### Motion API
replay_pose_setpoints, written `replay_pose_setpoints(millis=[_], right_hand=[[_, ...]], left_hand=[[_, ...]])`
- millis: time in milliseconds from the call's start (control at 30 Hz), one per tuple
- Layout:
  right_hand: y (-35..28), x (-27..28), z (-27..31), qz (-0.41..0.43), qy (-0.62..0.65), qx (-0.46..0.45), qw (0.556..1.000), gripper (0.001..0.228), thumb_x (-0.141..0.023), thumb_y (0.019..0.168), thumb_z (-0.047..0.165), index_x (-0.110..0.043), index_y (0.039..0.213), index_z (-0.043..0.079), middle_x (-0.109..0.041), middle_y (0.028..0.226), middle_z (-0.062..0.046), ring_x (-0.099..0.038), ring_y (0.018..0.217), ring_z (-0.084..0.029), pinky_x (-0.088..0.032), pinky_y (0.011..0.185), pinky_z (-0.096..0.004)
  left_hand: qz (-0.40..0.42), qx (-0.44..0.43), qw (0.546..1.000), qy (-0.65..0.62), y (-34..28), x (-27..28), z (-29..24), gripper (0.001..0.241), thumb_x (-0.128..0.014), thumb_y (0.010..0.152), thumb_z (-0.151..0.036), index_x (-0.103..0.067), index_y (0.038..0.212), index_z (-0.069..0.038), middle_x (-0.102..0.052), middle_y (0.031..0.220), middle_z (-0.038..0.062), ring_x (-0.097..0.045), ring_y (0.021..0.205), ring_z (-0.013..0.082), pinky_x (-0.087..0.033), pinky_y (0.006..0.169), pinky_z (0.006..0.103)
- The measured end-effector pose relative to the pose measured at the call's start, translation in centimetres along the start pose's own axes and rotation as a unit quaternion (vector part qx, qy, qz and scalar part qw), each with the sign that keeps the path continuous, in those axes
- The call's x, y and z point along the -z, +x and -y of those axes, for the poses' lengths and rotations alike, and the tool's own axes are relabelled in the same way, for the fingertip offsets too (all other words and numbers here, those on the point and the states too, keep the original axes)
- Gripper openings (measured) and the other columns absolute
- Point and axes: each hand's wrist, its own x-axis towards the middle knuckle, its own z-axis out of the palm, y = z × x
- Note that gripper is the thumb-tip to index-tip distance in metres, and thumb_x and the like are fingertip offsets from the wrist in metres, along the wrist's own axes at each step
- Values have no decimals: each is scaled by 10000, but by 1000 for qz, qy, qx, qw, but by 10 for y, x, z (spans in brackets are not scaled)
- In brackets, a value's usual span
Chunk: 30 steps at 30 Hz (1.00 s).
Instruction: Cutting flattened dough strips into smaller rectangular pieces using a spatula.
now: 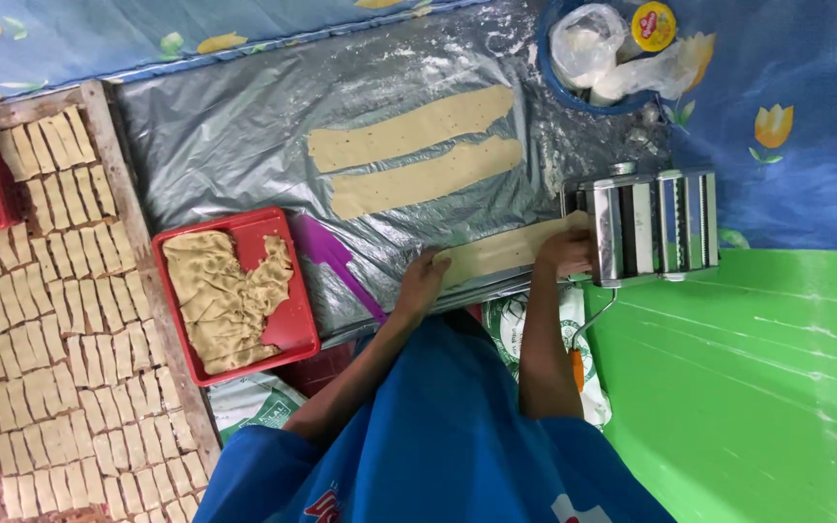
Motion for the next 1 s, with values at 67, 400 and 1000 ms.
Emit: replay_pose_setpoints(millis=[67, 400, 1000], right_hand=[[-6, -9, -23, 36, -27, 50, 998, 252, -573, 1004, 160, -710, 894, -21, -690, 816, -268, -663, 768, -460, -491, 740, -516], [9, 159, 73, 86, 293, 26, 952, 125, -599, 1070, 136, -716, 1106, 111, -660, 1009, -67, -684, 888, -320, -590, 709, -359], [23, 83, 99, 276, 548, 9, 789, 203, -580, 1034, 100, -744, 1140, 43, -742, 1094, -179, -659, 1053, -198, -513, 928, -390]], left_hand=[[11, -7, 1000, -9, 0, 6, 6, 479, -611, 1001, -405, -656, 1332, -61, -712, 1076, 230, -655, 1099, 410, -464, 957, 554], [32, -46, 998, -17, -1, 16, 11, 515, -574, 1039, -460, -650, 1346, -54, -723, 1103, 219, -655, 1104, 413, -473, 963, 569], [-160, -128, 978, 29, 4, 122, -2, 397, -581, 996, -458, -755, 1137, -131, -725, 1077, 178, -671, 1071, 333, -493, 949, 499]])
